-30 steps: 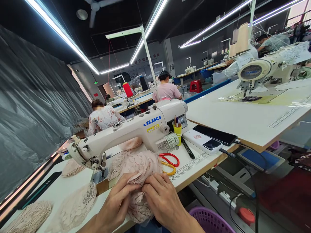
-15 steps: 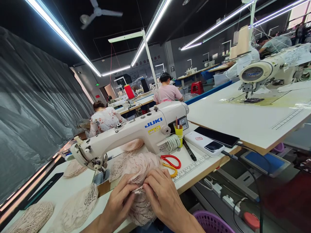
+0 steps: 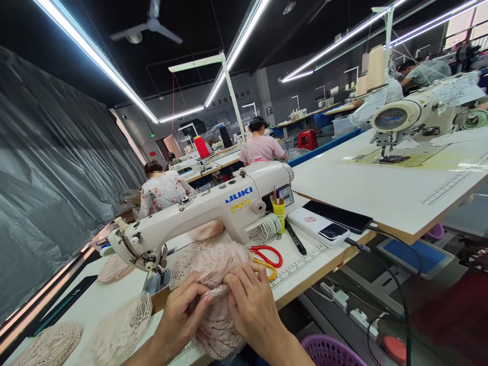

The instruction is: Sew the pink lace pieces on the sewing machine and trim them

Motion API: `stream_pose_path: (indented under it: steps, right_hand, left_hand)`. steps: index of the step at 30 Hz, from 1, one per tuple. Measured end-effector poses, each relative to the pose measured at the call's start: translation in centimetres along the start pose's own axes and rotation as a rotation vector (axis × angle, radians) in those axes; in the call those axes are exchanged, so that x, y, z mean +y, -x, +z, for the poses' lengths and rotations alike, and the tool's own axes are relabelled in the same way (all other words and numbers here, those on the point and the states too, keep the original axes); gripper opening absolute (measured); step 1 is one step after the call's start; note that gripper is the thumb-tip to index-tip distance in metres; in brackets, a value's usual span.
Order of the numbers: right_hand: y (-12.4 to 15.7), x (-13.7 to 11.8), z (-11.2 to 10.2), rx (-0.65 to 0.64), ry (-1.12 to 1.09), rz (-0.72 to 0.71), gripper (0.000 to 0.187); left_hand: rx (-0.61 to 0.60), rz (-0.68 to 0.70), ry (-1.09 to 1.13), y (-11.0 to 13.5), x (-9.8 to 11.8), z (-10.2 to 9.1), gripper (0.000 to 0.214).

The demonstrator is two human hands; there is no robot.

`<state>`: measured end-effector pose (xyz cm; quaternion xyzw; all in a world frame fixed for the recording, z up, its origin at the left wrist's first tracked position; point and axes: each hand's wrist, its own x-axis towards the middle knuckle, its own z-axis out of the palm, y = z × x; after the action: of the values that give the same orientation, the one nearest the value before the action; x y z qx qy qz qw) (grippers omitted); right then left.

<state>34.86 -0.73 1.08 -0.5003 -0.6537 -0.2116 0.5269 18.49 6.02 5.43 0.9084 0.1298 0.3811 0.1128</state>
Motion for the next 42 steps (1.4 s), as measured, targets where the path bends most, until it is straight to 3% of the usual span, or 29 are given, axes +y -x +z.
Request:
stream_pose_path:
  steps: [3, 6, 9, 13, 17, 21, 29, 33, 37, 42]
  right_hand:
    - [-0.9, 0.7, -0.2, 0.037, 0.024, 0.019, 0.023]
    - [-0.6, 1.0, -1.1, 0.091, 0.029, 0.024, 0.022]
    - [0.5, 0.3, -1.7, 0.025, -0.047, -0.097, 0.019]
    - [1.9, -0.5, -1.2, -0.161, -0.022, -0.268, 0.021]
    - [2.2, -0.3, -0.3, -0.135, 0.037, -0.294, 0.021]
    - [1.6, -0.4, -0.2, -0.129, -0.023, -0.251, 0.023]
    - [0.1, -1.3, -0.7, -0.179, -0.145, -0.078, 0.019]
    - [-0.3, -1.3, -0.5, -0.181, -0.161, -0.061, 0.020]
    - [-1.2, -1.2, -0.5, -0.177, -0.162, -0.058, 0.020]
    - [-1.2, -1.2, -1.9, -0.033, -0.106, -0.104, 0.013]
  left_hand:
    - [0.039, -0.055, -0.056, -0.1, -0.6, 0.0, 0.022]
    - [0.080, -0.089, -0.073, 0.3, -1.2, 0.0, 0.011]
    - [0.095, -0.039, -0.041, 0.7, -1.6, -0.2, 0.011]
    - [-0.067, 0.120, 0.055, 0.7, -2.0, -0.6, 0.026]
    - [-0.239, 0.167, 0.073, 0.5, -2.3, -1.4, 0.034]
    - [-0.318, 0.171, 0.003, 0.6, -2.1, -2.1, 0.044]
    - [-0.303, 0.191, -0.100, 0.7, -1.4, -3.0, 0.046]
    - [-0.306, 0.114, -0.094, 1.4, -1.2, -2.6, 0.033]
    - [-0.155, 0.044, -0.087, 1.8, -1.2, -1.0, 0.017]
    - [0.013, 0.057, -0.062, 0.8, -1.4, -0.1, 0.017]
